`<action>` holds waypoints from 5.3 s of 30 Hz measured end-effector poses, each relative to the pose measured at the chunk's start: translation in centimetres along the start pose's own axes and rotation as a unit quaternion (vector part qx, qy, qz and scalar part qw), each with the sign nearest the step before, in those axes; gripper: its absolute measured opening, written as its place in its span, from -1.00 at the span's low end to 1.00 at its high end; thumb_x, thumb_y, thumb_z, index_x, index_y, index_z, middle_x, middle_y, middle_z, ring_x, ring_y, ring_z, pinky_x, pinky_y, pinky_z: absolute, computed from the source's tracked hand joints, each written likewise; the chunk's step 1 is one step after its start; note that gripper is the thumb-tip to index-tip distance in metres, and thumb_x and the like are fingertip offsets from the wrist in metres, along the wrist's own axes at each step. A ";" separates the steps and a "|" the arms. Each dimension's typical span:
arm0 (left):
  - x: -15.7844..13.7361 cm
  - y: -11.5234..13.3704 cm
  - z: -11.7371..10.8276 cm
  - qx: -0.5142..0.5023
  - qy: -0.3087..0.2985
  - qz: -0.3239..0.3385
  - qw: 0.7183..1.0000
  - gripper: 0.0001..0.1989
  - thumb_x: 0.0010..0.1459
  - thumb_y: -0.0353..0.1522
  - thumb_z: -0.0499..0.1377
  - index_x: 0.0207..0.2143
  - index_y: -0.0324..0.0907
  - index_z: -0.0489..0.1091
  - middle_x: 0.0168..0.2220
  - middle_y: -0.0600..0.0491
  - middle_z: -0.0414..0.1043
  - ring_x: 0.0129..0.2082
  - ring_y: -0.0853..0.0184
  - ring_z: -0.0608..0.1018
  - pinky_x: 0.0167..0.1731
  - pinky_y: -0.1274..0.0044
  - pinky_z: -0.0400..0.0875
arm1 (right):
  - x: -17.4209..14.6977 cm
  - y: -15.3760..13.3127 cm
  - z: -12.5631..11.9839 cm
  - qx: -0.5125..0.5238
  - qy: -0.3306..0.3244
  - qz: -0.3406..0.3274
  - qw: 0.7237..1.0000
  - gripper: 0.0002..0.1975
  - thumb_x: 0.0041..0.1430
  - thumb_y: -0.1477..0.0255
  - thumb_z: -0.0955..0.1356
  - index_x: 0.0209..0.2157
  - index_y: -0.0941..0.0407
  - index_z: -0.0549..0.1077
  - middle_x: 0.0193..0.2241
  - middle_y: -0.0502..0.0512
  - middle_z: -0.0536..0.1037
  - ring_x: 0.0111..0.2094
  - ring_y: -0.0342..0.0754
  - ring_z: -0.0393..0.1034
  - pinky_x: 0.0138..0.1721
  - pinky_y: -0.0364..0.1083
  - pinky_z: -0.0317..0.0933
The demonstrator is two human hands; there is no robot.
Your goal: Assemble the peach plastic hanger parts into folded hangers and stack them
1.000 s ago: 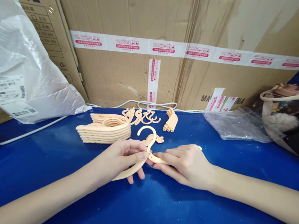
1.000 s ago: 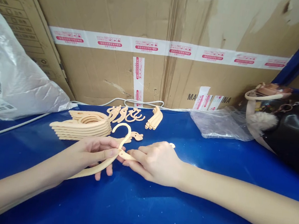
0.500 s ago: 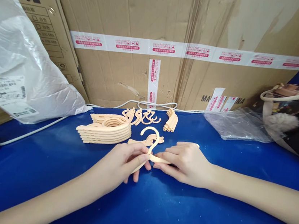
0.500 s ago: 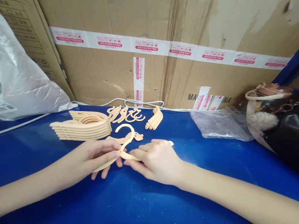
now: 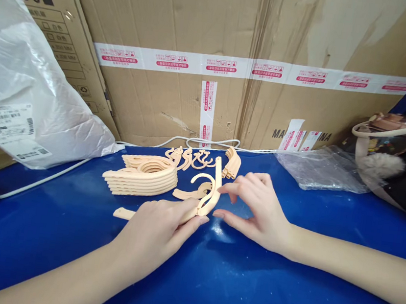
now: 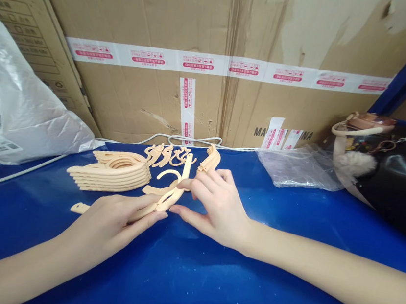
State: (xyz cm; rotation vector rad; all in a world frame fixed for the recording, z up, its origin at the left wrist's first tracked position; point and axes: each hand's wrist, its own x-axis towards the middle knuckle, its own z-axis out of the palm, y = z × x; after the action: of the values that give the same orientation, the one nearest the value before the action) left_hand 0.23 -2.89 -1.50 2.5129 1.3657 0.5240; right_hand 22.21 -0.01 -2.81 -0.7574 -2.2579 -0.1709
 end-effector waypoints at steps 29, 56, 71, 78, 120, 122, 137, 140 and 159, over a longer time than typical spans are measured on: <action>1.0 -0.5 1.3 0.006 0.012 0.130 0.991 -0.84 0.31 -0.36 0.01 -0.11 -0.10 0.33 -0.05 0.02 0.34 -0.06 0.24 0.39 -0.06 0.38 0.33 | -1.7 4.6 -2.9 0.034 -0.212 0.102 0.971 -0.90 0.32 0.45 0.23 -0.27 0.12 0.35 -0.32 0.06 0.42 -0.32 -0.08 0.33 -0.29 -0.11 0.22; 1.5 -1.9 1.6 0.213 0.064 0.112 0.968 -0.65 0.26 -0.56 -0.13 0.02 -0.27 0.28 -0.19 -0.08 0.48 -0.25 0.18 0.55 -0.32 0.39 0.49 | -2.2 -0.2 -2.3 -0.111 -0.184 -0.153 0.965 -0.68 0.42 0.46 0.08 -0.29 0.20 0.37 -0.51 0.04 0.38 -0.52 -0.12 0.26 -0.47 -0.12 0.14; 0.9 -0.7 0.2 0.103 0.121 0.007 0.987 -0.77 0.36 -0.26 -0.13 -0.11 -0.12 0.25 -0.21 0.05 0.40 -0.21 0.24 0.50 -0.34 0.47 0.34 | -2.9 0.7 -2.4 -0.016 -0.162 -0.083 0.983 -0.74 0.38 0.35 0.13 -0.21 0.18 0.36 -0.48 0.05 0.51 -0.54 -0.12 0.37 -0.49 -0.15 0.17; 0.1 0.6 0.3 0.037 0.012 0.041 0.998 -0.67 0.38 -0.24 -0.19 -0.32 -0.13 0.27 -0.36 0.10 0.36 -0.37 0.32 0.45 -0.41 0.52 0.23 | -2.7 0.9 -2.4 0.009 -0.174 -0.092 0.980 -0.71 0.38 0.40 0.16 -0.05 0.19 0.41 -0.44 0.06 0.51 -0.48 -0.12 0.37 -0.43 -0.14 0.20; 0.0 1.4 1.3 0.129 -0.064 0.087 0.986 -0.70 0.38 -0.23 -0.15 -0.38 -0.13 0.17 -0.50 0.10 0.43 -0.54 0.25 0.51 -0.59 0.52 0.08 | -2.8 1.0 -2.2 -0.004 -0.163 -0.110 0.980 -0.66 0.40 0.35 0.13 0.01 0.19 0.39 -0.48 0.03 0.50 -0.55 -0.14 0.34 -0.50 -0.14 0.15; 0.1 1.4 1.4 0.133 -0.064 0.094 0.985 -0.71 0.38 -0.24 -0.15 -0.39 -0.13 0.16 -0.51 0.11 0.43 -0.55 0.26 0.51 -0.60 0.52 0.09 | -2.9 1.1 -2.2 -0.006 -0.166 -0.110 0.980 -0.67 0.40 0.36 0.14 0.02 0.19 0.39 -0.47 0.02 0.49 -0.54 -0.14 0.34 -0.49 -0.14 0.14; 0.1 0.8 2.0 0.341 0.133 0.264 0.893 -0.68 0.36 -0.41 -0.22 -0.43 -0.17 0.17 -0.59 0.10 0.28 -0.65 0.33 0.41 -0.64 0.50 0.14 | -2.7 1.0 -2.3 0.034 -0.167 -0.111 0.979 -0.69 0.40 0.38 0.14 -0.02 0.22 0.40 -0.37 0.08 0.56 -0.49 -0.14 0.39 -0.48 -0.15 0.17; 0.0 0.8 1.9 0.387 0.146 0.270 0.869 -0.75 0.33 -0.37 -0.12 -0.42 -0.18 0.20 -0.58 0.09 0.30 -0.63 0.32 0.41 -0.64 0.51 0.14 | -2.6 0.9 -2.4 0.062 -0.178 -0.099 0.977 -0.70 0.40 0.40 0.15 0.00 0.20 0.38 -0.32 0.08 0.57 -0.44 -0.14 0.41 -0.44 -0.16 0.19; 0.0 0.5 2.2 0.286 0.180 0.262 0.904 -0.70 0.29 -0.35 -0.06 -0.50 -0.17 0.27 -0.60 0.12 0.29 -0.61 0.34 0.42 -0.59 0.49 0.22 | -2.8 0.9 -2.2 0.069 -0.221 -0.062 0.971 -0.68 0.39 0.36 0.15 0.05 0.16 0.37 -0.33 0.07 0.56 -0.41 -0.11 0.42 -0.41 -0.15 0.21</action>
State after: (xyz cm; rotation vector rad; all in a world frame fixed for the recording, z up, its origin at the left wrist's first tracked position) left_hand 1.51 -3.27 -3.32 3.4483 1.0313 0.8161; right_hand 25.56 -1.34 -3.25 -0.6258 -2.7084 0.1097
